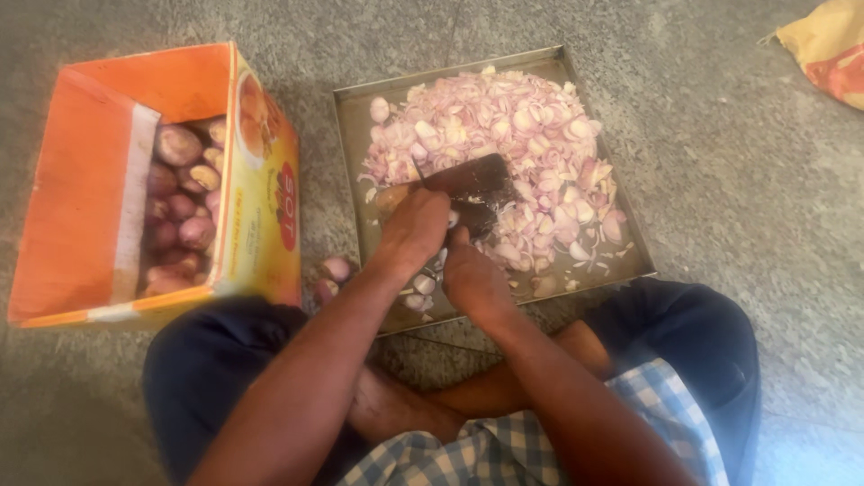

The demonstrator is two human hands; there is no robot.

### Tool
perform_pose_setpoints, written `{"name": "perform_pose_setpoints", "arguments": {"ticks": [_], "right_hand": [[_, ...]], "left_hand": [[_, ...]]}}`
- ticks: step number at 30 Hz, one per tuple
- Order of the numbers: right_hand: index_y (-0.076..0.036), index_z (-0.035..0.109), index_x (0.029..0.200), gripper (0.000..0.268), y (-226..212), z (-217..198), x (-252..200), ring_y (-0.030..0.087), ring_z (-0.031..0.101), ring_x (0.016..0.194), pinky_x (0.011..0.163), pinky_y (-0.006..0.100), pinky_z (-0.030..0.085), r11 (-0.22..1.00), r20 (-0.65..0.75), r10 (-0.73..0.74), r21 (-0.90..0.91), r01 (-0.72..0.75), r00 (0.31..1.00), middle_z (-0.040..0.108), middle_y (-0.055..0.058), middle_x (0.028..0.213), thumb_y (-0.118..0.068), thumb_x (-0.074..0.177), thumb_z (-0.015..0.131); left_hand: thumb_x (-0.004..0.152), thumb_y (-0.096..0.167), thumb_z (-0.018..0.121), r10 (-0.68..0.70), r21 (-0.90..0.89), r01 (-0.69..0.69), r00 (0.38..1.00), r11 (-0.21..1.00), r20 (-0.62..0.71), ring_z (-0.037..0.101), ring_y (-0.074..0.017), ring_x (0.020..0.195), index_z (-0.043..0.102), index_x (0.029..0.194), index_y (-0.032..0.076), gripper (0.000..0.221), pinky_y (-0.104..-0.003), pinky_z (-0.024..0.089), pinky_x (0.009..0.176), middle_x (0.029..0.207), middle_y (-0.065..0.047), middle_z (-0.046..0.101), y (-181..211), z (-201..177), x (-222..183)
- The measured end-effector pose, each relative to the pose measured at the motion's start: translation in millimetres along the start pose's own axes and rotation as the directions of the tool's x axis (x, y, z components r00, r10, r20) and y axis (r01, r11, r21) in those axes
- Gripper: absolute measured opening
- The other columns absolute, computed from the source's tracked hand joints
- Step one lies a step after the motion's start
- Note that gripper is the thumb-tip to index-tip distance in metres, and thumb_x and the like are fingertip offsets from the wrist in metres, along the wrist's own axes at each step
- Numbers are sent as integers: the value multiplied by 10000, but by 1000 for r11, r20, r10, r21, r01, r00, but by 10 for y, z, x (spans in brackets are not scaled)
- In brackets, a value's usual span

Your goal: The person sits on the floor and repeatedly chops red onions using a large knife on a wooden block placed on a metal tray. They take whole onions from an orange box, slice them into thin pieces, and accumulate the chopped onions on the tray.

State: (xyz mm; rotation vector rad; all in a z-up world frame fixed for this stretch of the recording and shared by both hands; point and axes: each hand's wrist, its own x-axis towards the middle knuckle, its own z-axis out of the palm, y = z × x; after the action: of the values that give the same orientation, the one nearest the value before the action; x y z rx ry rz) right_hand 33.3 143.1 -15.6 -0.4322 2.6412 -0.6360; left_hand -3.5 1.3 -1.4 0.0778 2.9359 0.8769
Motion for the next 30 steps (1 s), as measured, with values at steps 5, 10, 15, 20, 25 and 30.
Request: {"name": "perform_pose_setpoints", "arguments": {"ticks": [5, 10, 15, 20, 25, 30], "right_hand": [[80, 399, 1255, 410, -22, 119, 58, 482, 699, 984, 867, 523, 555, 992, 89, 89, 84, -97, 992, 675, 340, 1018, -83, 913, 555], [81, 358, 1292, 435, -70, 71, 221, 487, 683, 1010, 877, 567, 533, 999, 33, 39, 8, -39, 999, 677, 344, 1042, -84, 926, 524], [54, 387, 1251, 365, -142, 78, 170, 502, 677, 1012, 880, 570, 526, 989, 29, 52, 134, -56, 998, 668, 360, 1046, -55, 924, 507], [73, 420, 1246, 372, -201, -70, 109, 489, 698, 1018, 925, 533, 537, 993, 78, 106, 45, -110, 991, 710, 350, 1014, -112, 944, 534], [95, 333, 1382, 539, -302, -232, 201, 471, 683, 1035, 895, 561, 526, 997, 71, 70, -17, -69, 995, 685, 318, 1099, -112, 933, 550], [76, 330, 1410, 494, -204, 5, 114, 476, 740, 959, 826, 531, 602, 939, 208, 129, 288, -187, 970, 654, 336, 1117, -82, 962, 468]], "left_hand": [[952, 90, 428, -80, -47, 82, 996, 996, 35, 645, -449, 1104, 704, 959, -67, 318, -497, 506, 946, 1157, -321, 656, -124, 63, -75], [843, 10, 527, 3, 33, -3, 1000, 999, -4, 607, -482, 1115, 701, 977, -45, 226, -520, 492, 922, 1136, -326, 647, -53, -39, 34], [842, -10, 534, -12, 44, 12, 1000, 999, 3, 629, -459, 1120, 697, 989, -53, 224, -503, 510, 936, 1125, -318, 662, -126, 19, -2], [941, 31, 510, -28, 74, 24, 998, 997, 53, 640, -436, 1145, 700, 997, -48, 213, -483, 517, 973, 1160, -312, 662, -232, 145, 54], [820, 50, 572, 3, 51, -1, 999, 999, -48, 604, -451, 1125, 701, 1013, -25, 244, -502, 486, 950, 1142, -308, 645, -231, 65, 157], [937, 65, 514, 0, 80, 1, 1000, 997, -22, 596, -444, 1174, 690, 1032, -24, 219, -499, 492, 984, 1204, -277, 638, -301, 234, 0]]}}
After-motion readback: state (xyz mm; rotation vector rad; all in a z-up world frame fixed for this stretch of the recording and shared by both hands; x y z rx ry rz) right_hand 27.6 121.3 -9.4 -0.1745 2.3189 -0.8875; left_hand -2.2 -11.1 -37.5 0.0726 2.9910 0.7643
